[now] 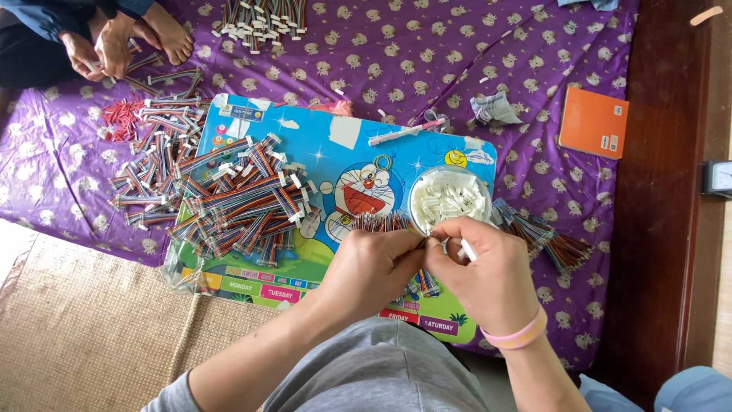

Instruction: Attaching small white plastic connectors to bundles of multi-colored wires

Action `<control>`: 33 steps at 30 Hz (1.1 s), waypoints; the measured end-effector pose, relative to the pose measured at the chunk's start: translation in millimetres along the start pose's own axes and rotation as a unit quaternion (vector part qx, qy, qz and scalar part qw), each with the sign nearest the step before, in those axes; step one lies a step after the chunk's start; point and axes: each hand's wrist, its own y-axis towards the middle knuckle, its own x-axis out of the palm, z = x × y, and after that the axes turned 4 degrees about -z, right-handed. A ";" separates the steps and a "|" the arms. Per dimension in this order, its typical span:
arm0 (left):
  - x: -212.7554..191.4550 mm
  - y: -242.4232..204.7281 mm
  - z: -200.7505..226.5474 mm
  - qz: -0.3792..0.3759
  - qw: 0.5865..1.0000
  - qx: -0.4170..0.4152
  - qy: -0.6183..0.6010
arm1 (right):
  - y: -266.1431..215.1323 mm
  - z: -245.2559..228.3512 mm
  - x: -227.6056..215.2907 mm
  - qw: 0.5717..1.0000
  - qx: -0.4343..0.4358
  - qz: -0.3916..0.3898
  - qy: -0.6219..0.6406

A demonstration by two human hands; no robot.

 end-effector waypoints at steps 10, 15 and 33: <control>-16.8 8.0 21.8 -0.024 0.983 -0.050 -0.178 | 2.4 21.6 13.6 0.970 0.064 0.011 0.235; -21.4 9.9 26.4 -0.045 0.973 -0.060 -0.217 | 2.7 22.0 9.9 0.952 0.092 -0.012 0.291; -18.4 4.2 5.7 -0.074 0.942 -0.116 -0.306 | 10.9 2.1 -8.4 0.948 -0.310 -0.003 -0.075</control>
